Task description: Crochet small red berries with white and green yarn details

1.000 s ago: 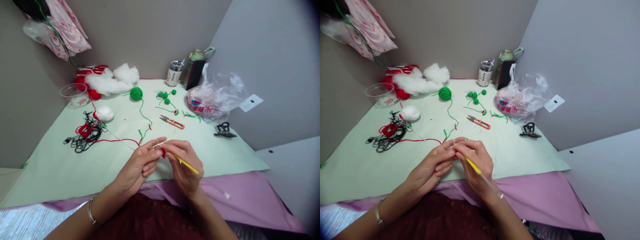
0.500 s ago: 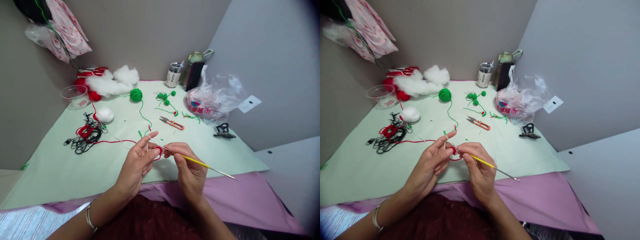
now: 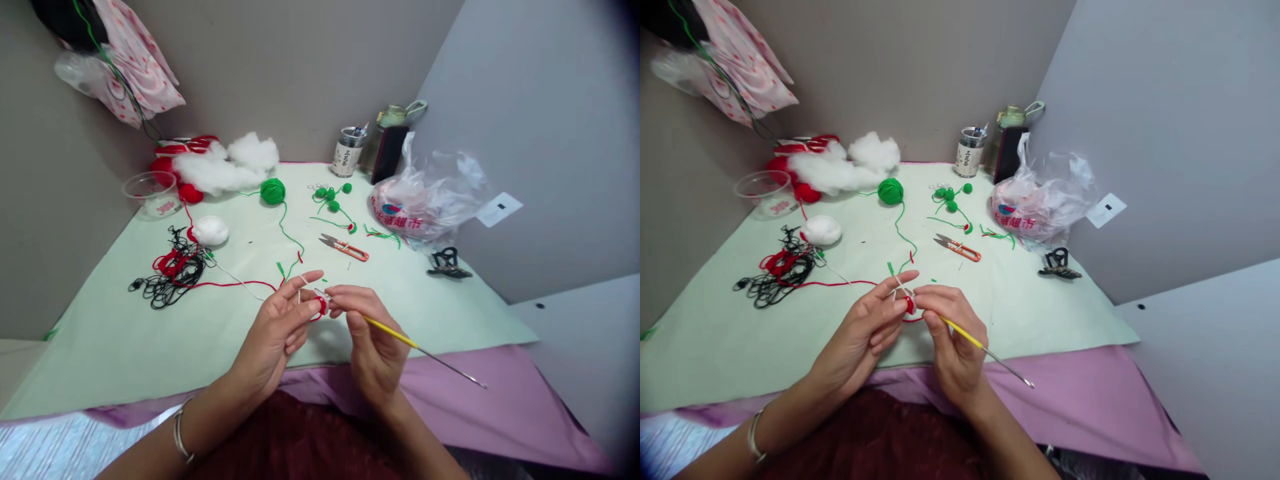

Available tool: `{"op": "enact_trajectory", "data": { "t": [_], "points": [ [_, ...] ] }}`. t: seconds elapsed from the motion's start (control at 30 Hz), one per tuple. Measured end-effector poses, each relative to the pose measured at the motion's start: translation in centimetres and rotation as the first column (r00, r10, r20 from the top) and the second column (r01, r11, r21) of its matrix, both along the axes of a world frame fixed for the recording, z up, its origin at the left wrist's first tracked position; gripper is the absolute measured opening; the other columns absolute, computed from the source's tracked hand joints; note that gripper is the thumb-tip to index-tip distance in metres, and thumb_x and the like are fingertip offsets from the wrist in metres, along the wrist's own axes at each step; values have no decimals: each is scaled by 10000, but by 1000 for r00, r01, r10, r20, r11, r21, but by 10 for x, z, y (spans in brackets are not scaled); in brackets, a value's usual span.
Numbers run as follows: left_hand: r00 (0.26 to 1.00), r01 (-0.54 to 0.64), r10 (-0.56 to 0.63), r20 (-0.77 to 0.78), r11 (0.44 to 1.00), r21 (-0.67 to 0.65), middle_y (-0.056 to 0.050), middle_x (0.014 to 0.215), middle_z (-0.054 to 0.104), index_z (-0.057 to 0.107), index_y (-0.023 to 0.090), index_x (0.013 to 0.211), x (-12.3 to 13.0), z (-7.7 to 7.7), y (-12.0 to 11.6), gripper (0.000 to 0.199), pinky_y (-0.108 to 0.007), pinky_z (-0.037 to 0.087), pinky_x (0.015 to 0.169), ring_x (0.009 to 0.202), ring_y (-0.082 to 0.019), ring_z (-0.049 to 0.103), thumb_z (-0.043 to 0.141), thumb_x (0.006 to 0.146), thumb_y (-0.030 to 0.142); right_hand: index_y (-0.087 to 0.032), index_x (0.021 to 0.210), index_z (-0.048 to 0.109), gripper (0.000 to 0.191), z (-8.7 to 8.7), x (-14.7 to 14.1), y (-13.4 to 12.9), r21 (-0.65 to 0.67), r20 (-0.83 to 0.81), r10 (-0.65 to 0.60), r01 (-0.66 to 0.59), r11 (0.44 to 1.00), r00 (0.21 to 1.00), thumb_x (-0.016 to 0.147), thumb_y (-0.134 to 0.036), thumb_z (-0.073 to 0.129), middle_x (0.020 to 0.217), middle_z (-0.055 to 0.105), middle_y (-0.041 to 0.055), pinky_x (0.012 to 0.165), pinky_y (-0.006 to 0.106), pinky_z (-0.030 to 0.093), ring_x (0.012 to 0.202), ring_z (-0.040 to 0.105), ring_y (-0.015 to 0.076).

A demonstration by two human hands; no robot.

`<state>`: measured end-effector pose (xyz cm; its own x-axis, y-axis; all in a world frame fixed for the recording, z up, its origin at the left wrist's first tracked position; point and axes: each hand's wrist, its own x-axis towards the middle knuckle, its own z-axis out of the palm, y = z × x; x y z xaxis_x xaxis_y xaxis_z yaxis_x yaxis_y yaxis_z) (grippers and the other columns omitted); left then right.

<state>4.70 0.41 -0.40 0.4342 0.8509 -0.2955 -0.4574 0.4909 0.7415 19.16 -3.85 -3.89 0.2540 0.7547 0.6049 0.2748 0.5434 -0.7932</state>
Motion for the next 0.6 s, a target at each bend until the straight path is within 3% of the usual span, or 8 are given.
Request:
{"op": "enact_trajectory", "data": {
  "t": [0.2, 0.3, 0.4, 0.5, 0.6],
  "points": [
    [999, 47, -47, -20, 999, 2, 29, 840, 663, 662, 170, 1375, 1, 3, 2, 616, -145, 195, 407, 448, 17, 248, 892, 807, 222, -255, 1022, 785, 201, 1, 0, 10, -28, -354, 115, -134, 991, 928, 1064, -304, 595, 982, 815, 48, 641, 297, 606, 739, 722, 158],
    [998, 44, -43, -49, 999, 28, 26, 857, 658, 684, 179, 1346, 0, 4, 3, 576, -151, 200, 412, 458, 11, 259, 887, 809, 229, -223, 982, 746, 234, 3, 3, 11, -56, -408, 150, -188, 980, 901, 1075, -342, 568, 915, 805, 51, 624, 296, 616, 701, 734, 161],
    [994, 12, -1, -105, 995, 103, 30, 879, 639, 699, 205, 1347, -2, 1, 2, 565, -162, 217, 416, 492, -13, 320, 880, 812, 232, -216, 996, 730, 237, 5, 5, 7, -72, -285, 105, -131, 989, 953, 1090, -301, 530, 923, 795, 51, 677, 310, 625, 717, 736, 158],
    [978, -37, 83, -194, 973, 229, 29, 903, 634, 709, 232, 1355, -2, -3, 1, 544, -168, 288, 467, 544, -32, 379, 864, 833, 225, -231, 1067, 727, 223, 6, 7, 1, -9, -24, 44, -44, 999, 999, 1089, -219, 505, 967, 792, 49, 775, 334, 631, 838, 755, 174],
    [948, -75, 166, -270, 945, 318, 32, 899, 630, 728, 246, 1327, -2, -7, 0, 496, -177, 369, 569, 586, -43, 403, 847, 847, 204, -230, 1145, 702, 210, 5, 7, -2, 127, 269, -32, -2, 992, 963, 1074, -181, 511, 1008, 802, 79, 804, 347, 640, 953, 774, 203]
  ]
}}
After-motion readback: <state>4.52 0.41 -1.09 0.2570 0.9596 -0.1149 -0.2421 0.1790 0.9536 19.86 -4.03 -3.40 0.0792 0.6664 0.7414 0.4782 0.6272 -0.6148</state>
